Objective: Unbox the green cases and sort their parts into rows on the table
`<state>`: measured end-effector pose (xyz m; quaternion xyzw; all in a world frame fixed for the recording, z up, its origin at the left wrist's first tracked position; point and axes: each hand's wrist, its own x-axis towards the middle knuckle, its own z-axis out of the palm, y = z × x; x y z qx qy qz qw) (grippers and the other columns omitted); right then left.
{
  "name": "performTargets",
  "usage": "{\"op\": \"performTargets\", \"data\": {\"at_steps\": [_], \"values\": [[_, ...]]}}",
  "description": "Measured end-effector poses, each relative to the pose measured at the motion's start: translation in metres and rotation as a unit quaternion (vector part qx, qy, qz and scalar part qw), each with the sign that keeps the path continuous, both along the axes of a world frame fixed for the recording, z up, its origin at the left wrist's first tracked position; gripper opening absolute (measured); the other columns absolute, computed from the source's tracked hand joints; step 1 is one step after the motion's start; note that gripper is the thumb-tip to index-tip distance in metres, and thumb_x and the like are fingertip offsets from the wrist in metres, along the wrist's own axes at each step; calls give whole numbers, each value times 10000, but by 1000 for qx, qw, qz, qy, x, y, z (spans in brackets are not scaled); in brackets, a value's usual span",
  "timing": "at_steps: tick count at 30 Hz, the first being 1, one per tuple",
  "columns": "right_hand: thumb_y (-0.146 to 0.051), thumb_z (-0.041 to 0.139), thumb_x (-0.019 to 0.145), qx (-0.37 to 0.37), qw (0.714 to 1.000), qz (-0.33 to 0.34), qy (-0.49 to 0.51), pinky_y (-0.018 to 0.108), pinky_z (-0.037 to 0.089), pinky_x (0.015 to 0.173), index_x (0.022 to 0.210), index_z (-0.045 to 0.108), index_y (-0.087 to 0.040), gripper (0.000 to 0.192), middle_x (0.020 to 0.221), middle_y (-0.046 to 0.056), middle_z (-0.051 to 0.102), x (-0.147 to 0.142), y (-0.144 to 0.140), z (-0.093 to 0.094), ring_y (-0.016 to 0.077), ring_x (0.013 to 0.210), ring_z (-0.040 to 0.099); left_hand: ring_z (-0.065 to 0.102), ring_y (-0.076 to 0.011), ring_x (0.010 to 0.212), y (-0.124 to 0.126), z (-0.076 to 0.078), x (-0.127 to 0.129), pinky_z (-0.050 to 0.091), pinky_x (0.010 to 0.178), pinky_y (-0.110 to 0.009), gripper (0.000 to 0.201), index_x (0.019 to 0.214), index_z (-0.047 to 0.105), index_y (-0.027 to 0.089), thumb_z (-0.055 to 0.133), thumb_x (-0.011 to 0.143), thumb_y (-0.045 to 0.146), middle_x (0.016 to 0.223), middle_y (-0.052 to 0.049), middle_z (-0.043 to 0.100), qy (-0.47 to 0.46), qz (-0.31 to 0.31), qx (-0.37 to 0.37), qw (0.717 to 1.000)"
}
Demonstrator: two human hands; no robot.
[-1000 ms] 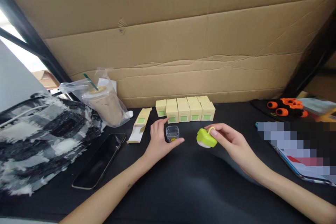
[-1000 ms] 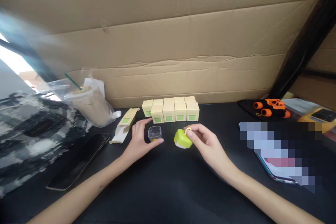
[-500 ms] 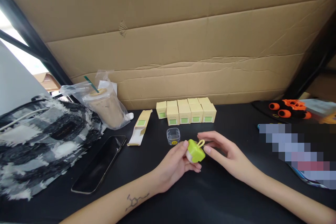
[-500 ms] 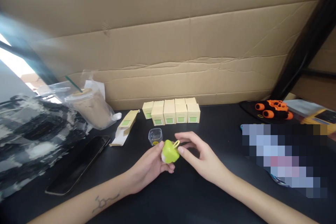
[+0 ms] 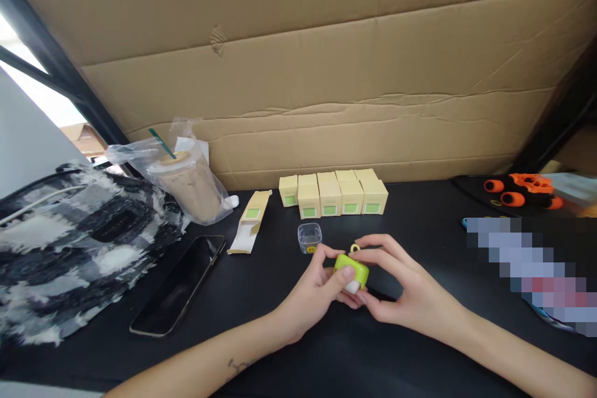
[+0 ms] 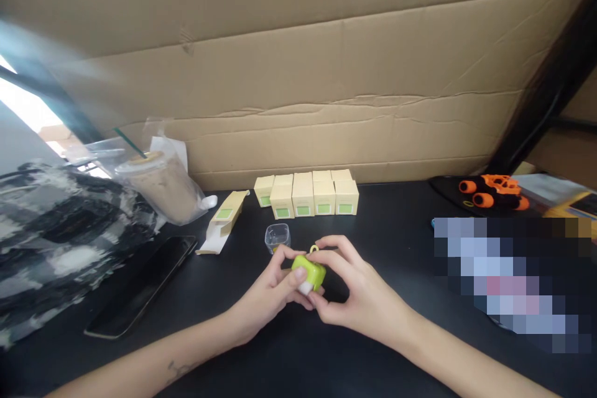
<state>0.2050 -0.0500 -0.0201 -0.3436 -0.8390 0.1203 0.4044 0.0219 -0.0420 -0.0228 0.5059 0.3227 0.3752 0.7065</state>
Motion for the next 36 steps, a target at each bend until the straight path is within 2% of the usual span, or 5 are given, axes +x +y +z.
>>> {"op": "performTargets", "data": {"at_steps": [10, 17, 21, 27, 36], "values": [[-124, 584, 747, -40, 998, -3, 51, 323, 528, 868, 1116, 460, -237, 406, 1200, 100, 456, -7, 0, -9, 221, 1126, 538, 493, -92, 667, -4, 2, 3, 414, 576, -238, 506, 985, 363, 231, 739, 691, 399, 840, 32, 520, 28, 18, 35, 999], [-32, 497, 674, -89, 993, 12, 80, 355, 499, 920, 1253, 366, -265, 637, 1230, 88, 429, -14, -5, -15, 219, 1146, 511, 489, -145, 839, -7, -7, 4, 384, 734, -287, 356, 988, 397, 221, 657, 781, 349, 930, -5, 493, 70, 32, 143, 987], [-13, 467, 667, -100, 994, 11, 51, 393, 437, 995, 1280, 352, -282, 679, 1242, 82, 447, -16, -7, -14, 227, 1199, 476, 477, -139, 800, -9, -7, 3, 387, 714, -281, 313, 952, 361, 223, 618, 813, 335, 883, 7, 460, 83, 26, 146, 985], [6, 439, 709, -77, 995, 48, 44, 364, 429, 987, 1302, 358, -300, 672, 1256, 86, 405, -18, -6, -10, 214, 1221, 446, 472, -175, 1044, -19, 5, 3, 380, 908, -334, 305, 1092, 263, 228, 492, 895, 270, 1142, -73, 411, 143, 34, 166, 975], [-11, 462, 755, -74, 992, 88, 49, 352, 423, 982, 1292, 377, -306, 618, 1206, 76, 426, -20, -4, -9, 201, 1177, 468, 475, -159, 1032, -23, 6, 2, 370, 934, -332, 244, 1011, 250, 236, 467, 907, 281, 1122, -65, 406, 133, 23, 166, 977]]}}
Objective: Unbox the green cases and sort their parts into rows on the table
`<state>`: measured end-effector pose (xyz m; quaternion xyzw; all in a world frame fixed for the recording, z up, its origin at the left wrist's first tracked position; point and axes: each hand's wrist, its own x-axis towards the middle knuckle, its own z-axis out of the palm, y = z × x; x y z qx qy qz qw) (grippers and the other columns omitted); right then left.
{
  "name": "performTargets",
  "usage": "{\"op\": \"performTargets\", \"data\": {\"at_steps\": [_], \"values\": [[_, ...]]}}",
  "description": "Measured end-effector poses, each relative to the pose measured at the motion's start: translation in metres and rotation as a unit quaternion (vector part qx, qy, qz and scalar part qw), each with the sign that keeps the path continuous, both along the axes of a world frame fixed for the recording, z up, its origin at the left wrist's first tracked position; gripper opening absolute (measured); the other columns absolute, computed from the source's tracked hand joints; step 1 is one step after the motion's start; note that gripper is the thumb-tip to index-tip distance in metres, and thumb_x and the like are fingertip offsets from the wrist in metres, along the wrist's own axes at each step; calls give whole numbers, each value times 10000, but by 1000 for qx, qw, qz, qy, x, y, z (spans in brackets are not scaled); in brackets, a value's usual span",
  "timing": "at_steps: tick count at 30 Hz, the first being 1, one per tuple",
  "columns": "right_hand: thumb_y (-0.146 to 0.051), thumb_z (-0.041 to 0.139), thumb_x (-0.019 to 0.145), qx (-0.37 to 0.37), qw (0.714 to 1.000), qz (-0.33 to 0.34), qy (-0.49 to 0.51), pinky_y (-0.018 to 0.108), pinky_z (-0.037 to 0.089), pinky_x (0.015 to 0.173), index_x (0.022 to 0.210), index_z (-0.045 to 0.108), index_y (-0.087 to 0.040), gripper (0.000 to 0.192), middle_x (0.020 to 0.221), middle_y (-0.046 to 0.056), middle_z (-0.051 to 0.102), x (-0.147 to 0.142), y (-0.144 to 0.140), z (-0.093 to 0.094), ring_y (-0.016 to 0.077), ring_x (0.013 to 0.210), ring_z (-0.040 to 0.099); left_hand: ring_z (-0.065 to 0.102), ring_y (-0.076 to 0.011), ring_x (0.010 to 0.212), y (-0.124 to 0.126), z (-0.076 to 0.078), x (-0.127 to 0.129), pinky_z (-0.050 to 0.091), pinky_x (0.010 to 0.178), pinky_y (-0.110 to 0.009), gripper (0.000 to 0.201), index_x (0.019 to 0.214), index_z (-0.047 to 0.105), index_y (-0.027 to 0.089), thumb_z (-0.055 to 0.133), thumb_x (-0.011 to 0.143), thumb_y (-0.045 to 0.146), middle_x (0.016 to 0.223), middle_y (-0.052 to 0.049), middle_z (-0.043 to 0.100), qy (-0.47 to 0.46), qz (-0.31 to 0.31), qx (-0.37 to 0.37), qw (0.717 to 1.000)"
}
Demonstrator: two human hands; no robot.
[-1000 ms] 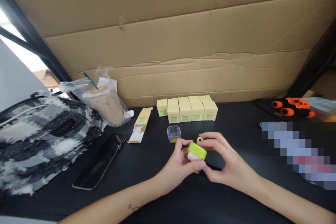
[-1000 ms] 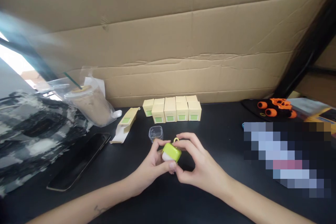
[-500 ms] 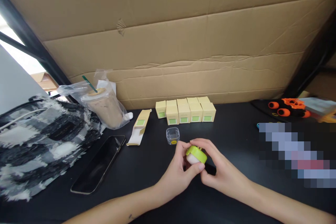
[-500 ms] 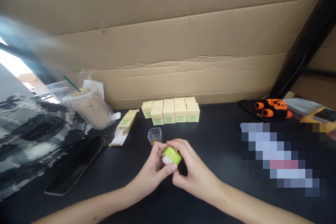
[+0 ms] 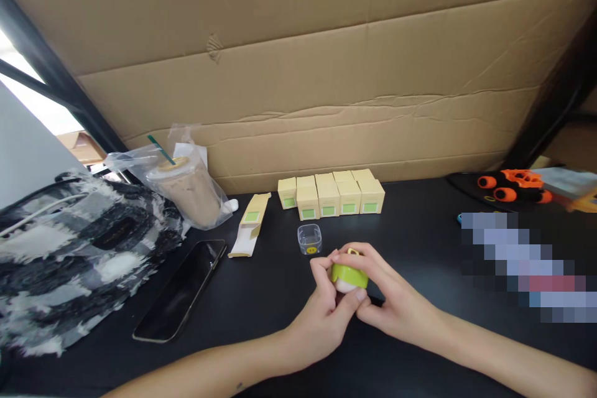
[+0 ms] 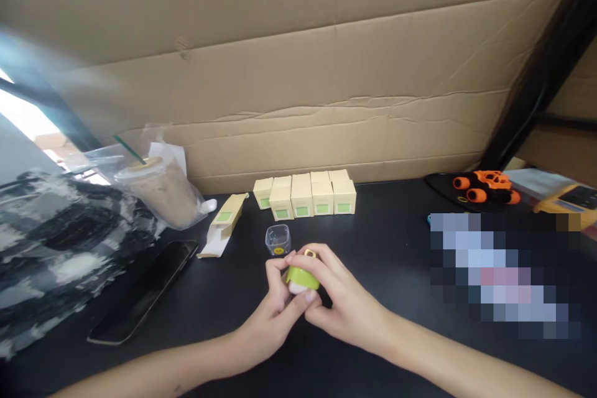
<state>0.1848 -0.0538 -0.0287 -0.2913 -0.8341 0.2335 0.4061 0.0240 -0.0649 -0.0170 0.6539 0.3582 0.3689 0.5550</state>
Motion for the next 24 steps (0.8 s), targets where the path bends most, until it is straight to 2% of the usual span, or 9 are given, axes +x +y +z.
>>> {"op": "performTargets", "data": {"at_steps": [7, 11, 13, 15, 18, 21, 24], "values": [[6, 467, 715, 22, 1000, 7, -13, 396, 415, 993, 1314, 368, -316, 687, 1225, 79, 427, 3, 3, 3, 224, 1191, 457, 461, -181, 1079, 3, 0, -3, 347, 945, -340, 298, 1023, 287, 235, 530, 882, 335, 1161, -63, 409, -25, -6, -16, 1000], [16, 516, 647, -19, 1000, -7, -2, 381, 467, 928, 1281, 398, -298, 717, 1176, 72, 447, 9, 8, 6, 224, 1098, 516, 445, -181, 1095, 9, 4, -7, 328, 953, -339, 373, 1126, 308, 229, 546, 869, 359, 1169, -56, 435, -49, -42, -34, 997], [-21, 563, 689, -61, 998, 17, 12, 343, 508, 853, 1258, 407, -293, 649, 1174, 70, 451, 14, 11, 8, 202, 1023, 555, 488, -168, 1019, 14, 4, -9, 363, 886, -325, 465, 1185, 282, 237, 572, 849, 375, 1098, -43, 486, -69, -66, -51, 994], [-95, 609, 755, -112, 992, 60, 26, 315, 522, 820, 1232, 424, -290, 547, 1174, 59, 460, 20, 14, 11, 175, 977, 582, 537, -141, 843, 19, 3, -12, 396, 745, -293, 564, 1213, 222, 247, 603, 822, 387, 952, -17, 550, -77, -93, -83, 989], [-212, 667, 785, -173, 979, 99, 42, 322, 511, 849, 1171, 467, -272, 439, 1115, 36, 505, 27, 18, 13, 166, 971, 597, 507, -104, 611, 27, 0, -17, 365, 576, -246, 569, 1111, 239, 229, 651, 767, 419, 724, 35, 573, -64, -132, -130, 981], [-266, 720, 747, -215, 968, 111, 65, 321, 519, 806, 1121, 471, -255, 450, 986, 10, 555, 29, 19, 11, 157, 897, 610, 461, -82, 535, 32, 2, -22, 317, 498, -213, 546, 1006, 289, 218, 695, 706, 427, 630, 67, 546, -48, -167, -162, 971], [-345, 730, 735, -231, 962, 82, 122, 302, 530, 726, 1078, 452, -256, 450, 908, -3, 568, 28, 22, 7, 146, 811, 613, 454, -66, 544, 33, 14, -28, 308, 508, -200, 480, 969, 323, 215, 694, 719, 388, 649, 71, 535, -21, -167, -150, 974]]}}
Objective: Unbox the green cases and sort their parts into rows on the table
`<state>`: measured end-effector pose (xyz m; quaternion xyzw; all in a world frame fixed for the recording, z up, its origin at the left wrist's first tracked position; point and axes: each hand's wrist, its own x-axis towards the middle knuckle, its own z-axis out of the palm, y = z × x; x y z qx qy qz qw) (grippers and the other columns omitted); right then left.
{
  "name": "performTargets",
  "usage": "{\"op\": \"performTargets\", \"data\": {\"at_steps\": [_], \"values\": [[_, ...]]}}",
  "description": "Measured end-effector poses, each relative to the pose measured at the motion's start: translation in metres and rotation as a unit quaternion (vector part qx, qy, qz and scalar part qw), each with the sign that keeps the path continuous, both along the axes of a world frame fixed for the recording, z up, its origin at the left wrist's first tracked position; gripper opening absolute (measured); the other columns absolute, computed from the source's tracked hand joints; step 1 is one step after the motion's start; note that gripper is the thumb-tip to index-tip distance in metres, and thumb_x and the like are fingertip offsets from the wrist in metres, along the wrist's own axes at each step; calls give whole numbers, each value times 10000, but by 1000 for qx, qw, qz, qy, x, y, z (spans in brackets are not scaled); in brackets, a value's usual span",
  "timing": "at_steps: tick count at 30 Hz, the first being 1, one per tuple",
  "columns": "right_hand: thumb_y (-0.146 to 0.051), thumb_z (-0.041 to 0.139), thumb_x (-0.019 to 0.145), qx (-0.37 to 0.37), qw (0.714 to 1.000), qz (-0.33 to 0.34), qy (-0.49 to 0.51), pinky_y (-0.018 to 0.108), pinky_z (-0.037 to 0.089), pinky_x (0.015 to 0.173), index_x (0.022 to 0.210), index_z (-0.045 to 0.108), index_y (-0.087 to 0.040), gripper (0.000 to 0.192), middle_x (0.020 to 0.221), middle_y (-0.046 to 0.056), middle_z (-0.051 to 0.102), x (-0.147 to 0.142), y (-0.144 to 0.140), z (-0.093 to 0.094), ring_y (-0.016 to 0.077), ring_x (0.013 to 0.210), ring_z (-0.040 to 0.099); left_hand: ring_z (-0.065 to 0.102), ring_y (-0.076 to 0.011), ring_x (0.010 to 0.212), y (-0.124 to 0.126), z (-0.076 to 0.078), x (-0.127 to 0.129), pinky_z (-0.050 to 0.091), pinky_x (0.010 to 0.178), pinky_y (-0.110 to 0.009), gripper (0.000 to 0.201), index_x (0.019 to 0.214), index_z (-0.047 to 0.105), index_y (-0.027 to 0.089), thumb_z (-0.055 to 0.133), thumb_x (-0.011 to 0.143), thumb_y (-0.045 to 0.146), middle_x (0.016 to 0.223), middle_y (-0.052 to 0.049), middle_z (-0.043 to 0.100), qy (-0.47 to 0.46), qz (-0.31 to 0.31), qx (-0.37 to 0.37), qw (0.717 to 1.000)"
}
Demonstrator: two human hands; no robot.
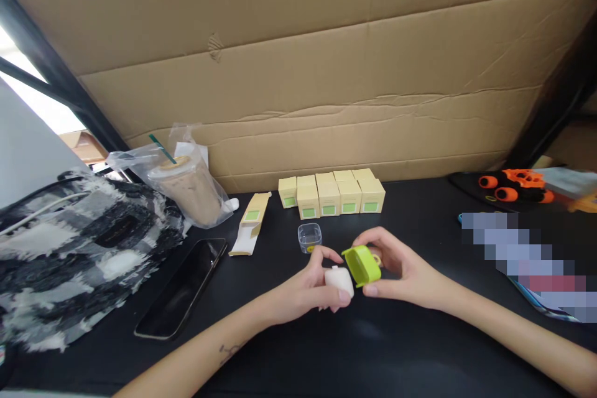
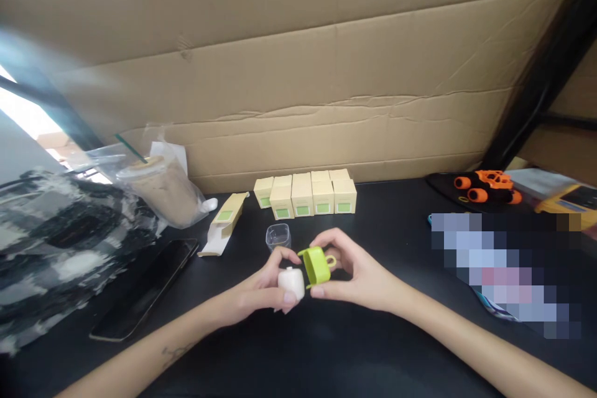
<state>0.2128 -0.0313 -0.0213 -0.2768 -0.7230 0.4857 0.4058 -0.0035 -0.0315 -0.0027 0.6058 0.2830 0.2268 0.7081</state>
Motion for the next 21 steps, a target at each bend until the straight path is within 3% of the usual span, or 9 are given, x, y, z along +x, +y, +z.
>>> {"op": "performTargets", "data": {"at_steps": [4, 8, 10, 12, 16, 21], "values": [[-487, 668, 758, -4, 989, -137, 54, 317, 549, 682, 1002, 432, -258, 409, 957, 27, 585, 0, 8, -3, 155, 776, 629, 543, -92, 657, 5, 24, -13, 390, 626, -235, 377, 917, 381, 216, 699, 733, 299, 765, 31, 572, 26, 103, 136, 985], [-465, 684, 748, 12, 981, -184, 52, 337, 543, 733, 980, 429, -257, 403, 934, 21, 584, 10, 15, 1, 174, 828, 628, 604, -164, 763, 15, 41, -21, 416, 707, -276, 372, 992, 526, 203, 732, 690, 275, 863, -26, 651, 82, 218, 340, 911], [-426, 703, 741, 41, 979, -198, 13, 339, 526, 768, 978, 440, -252, 394, 928, 15, 580, 19, 18, 7, 175, 842, 618, 608, -207, 850, 20, 45, -16, 414, 773, -306, 350, 992, 602, 200, 735, 687, 311, 949, -60, 668, 126, 211, 430, 869], [-406, 695, 751, 87, 971, -212, -65, 340, 515, 766, 981, 450, -244, 373, 921, 15, 576, 29, 21, 14, 172, 813, 604, 591, -247, 887, 26, 44, -5, 403, 808, -349, 308, 967, 649, 201, 709, 713, 365, 965, -81, 666, 183, 161, 513, 823], [-405, 688, 748, 145, 946, -225, -183, 367, 511, 779, 973, 448, -228, 373, 909, 27, 570, 48, 27, 25, 189, 811, 596, 534, -314, 884, 41, 32, 26, 393, 809, -420, 267, 777, 694, 186, 728, 674, 430, 812, -100, 620, 256, 82, 619, 738], [-383, 642, 773, 160, 941, -240, -177, 364, 525, 801, 1016, 426, -222, 363, 1007, 58, 560, 58, 36, 24, 196, 860, 623, 504, -322, 893, 57, 13, 56, 386, 852, -445, 258, 639, 672, 193, 732, 664, 442, 733, -80, 554, 257, 97, 631, 726]]}}
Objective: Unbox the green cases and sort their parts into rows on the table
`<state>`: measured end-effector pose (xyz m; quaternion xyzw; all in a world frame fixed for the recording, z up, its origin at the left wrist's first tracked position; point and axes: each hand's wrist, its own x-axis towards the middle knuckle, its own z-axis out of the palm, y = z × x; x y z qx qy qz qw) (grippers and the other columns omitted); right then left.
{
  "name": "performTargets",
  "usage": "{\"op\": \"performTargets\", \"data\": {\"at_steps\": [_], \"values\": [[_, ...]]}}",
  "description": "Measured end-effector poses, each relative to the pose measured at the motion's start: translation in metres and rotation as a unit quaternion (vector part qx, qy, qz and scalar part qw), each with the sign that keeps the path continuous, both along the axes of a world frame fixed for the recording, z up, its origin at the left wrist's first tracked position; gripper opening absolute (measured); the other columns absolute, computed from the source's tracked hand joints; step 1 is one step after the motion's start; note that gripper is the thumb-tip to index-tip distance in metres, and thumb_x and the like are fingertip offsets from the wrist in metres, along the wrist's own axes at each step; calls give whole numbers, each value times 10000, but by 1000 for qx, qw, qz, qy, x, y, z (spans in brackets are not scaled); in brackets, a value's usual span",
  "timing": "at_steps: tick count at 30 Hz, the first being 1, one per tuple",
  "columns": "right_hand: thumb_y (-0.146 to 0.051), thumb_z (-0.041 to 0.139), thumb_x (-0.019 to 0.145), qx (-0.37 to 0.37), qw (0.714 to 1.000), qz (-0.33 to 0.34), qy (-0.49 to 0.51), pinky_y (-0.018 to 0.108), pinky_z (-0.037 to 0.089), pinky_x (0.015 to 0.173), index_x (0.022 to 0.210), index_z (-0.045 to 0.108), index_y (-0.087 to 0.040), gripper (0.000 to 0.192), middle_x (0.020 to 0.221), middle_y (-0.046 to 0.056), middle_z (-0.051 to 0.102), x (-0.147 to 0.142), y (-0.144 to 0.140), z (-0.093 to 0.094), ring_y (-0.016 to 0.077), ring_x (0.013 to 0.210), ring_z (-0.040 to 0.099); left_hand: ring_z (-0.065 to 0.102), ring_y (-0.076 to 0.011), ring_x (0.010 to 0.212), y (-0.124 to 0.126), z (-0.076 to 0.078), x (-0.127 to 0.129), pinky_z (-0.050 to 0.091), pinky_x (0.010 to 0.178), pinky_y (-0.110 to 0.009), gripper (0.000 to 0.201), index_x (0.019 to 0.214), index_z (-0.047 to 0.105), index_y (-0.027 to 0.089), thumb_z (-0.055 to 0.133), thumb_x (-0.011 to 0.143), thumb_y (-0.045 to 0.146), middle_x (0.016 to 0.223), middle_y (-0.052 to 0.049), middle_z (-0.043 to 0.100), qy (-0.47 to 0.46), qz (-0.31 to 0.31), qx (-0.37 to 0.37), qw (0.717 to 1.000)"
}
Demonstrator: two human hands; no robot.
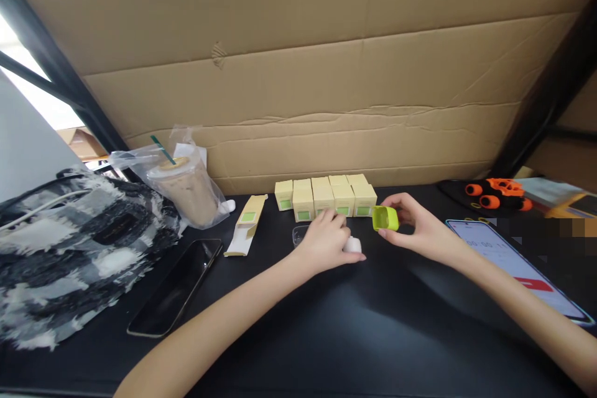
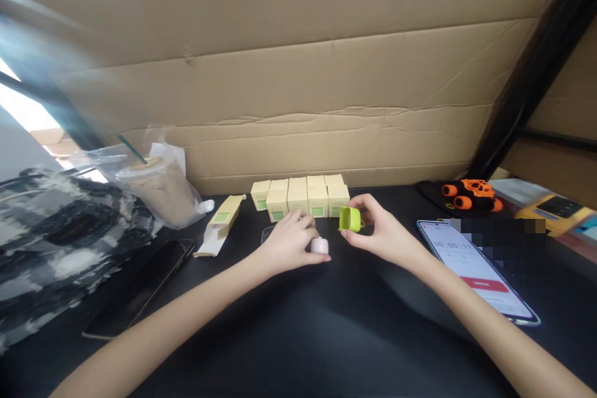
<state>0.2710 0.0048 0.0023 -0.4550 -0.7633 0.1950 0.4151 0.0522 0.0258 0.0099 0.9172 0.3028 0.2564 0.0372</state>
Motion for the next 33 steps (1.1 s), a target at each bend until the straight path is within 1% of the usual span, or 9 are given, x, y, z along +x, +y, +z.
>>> {"op": "performTargets", "data": {"at_steps": [5, 13, 18, 21, 23, 25, 28, 30, 33], "values": [[-388, 624, 782, -1, 999, -19, -33, 364, 518, 787, 1026, 456, -218, 342, 972, 53, 594, -2, 1, -4, 191, 815, 617, 499, -333, 961, 8, -7, 14, 362, 915, -457, 243, 709, 679, 159, 662, 749, 398, 787, -107, 580, 2, 34, -8, 999], [-373, 647, 741, -12, 995, -48, -85, 378, 515, 736, 1050, 497, -257, 362, 992, 34, 643, -7, -1, -16, 226, 823, 634, 515, -345, 1039, 8, -15, 10, 393, 917, -468, 360, 942, 639, 68, 647, 760, 379, 961, -164, 629, 74, 75, -37, 994], [-349, 629, 763, 1, 997, -35, -74, 404, 515, 776, 1085, 475, -251, 371, 1010, 46, 624, -9, -2, -14, 231, 855, 629, 484, -372, 1127, -3, -4, 7, 365, 957, -516, 498, 1150, 535, 50, 625, 780, 371, 1114, -204, 601, 75, 75, -36, 994], [-320, 606, 794, 18, 998, -5, -53, 386, 503, 858, 1154, 426, -248, 410, 1061, 52, 595, -15, -8, -9, 213, 936, 618, 532, -289, 1095, -25, 5, -4, 395, 947, -466, 347, 1220, 458, 118, 401, 916, 276, 1127, -156, 604, 42, 69, -39, 996], [-315, 613, 806, 30, 999, 27, -26, 381, 487, 908, 1181, 402, -259, 434, 1105, 54, 576, -22, -15, -7, 209, 1012, 598, 607, -204, 914, -41, 6, -13, 477, 822, -362, 297, 1176, 439, 158, 307, 951, 300, 986, -98, 636, -22, 62, -105, 992], [-309, 635, 807, 40, 997, 67, 9, 389, 472, 943, 1184, 396, -273, 448, 1156, 59, 558, -31, -24, -7, 216, 1087, 568, 611, -157, 711, -52, 0, -20, 497, 648, -296, 332, 1119, 418, 169, 330, 936, 431, 844, -53, 623, -161, 40, -286, 944], [-265, 647, 811, 50, 991, 118, 28, 385, 447, 978, 1183, 405, -294, 445, 1222, 58, 531, -44, -35, -11, 219, 1177, 512, 588, -139, 598, -58, -14, -23, 459, 513, -257, 516, 1033, 423, 162, 406, 830, 636, 748, -30, 597, -322, -12, -516, 794], [-227, 638, 817, 45, 988, 146, 3, 380, 432, 991, 1190, 425, -304, 437, 1230, 50, 526, -51, -41, -14, 218, 1196, 494, 597, -135, 608, -59, -21, -22, 478, 544, -267, 560, 997, 444, 151, 501, 767, 658, 741, -25, 594, -365, -29, -578, 729], [-209, 641, 810, -6, 986, 168, -6, 368, 457, 956, 1250, 403, -312, 510, 1218, 47, 533, -54, -47, -17, 203, 1116, 546, 607, -119, 625, -59, -27, -24, 509, 638, -304, 531, 1003, 461, 139, 652, 724, 549, 783, -19, 600, -383, -24, -599, 702]]}}
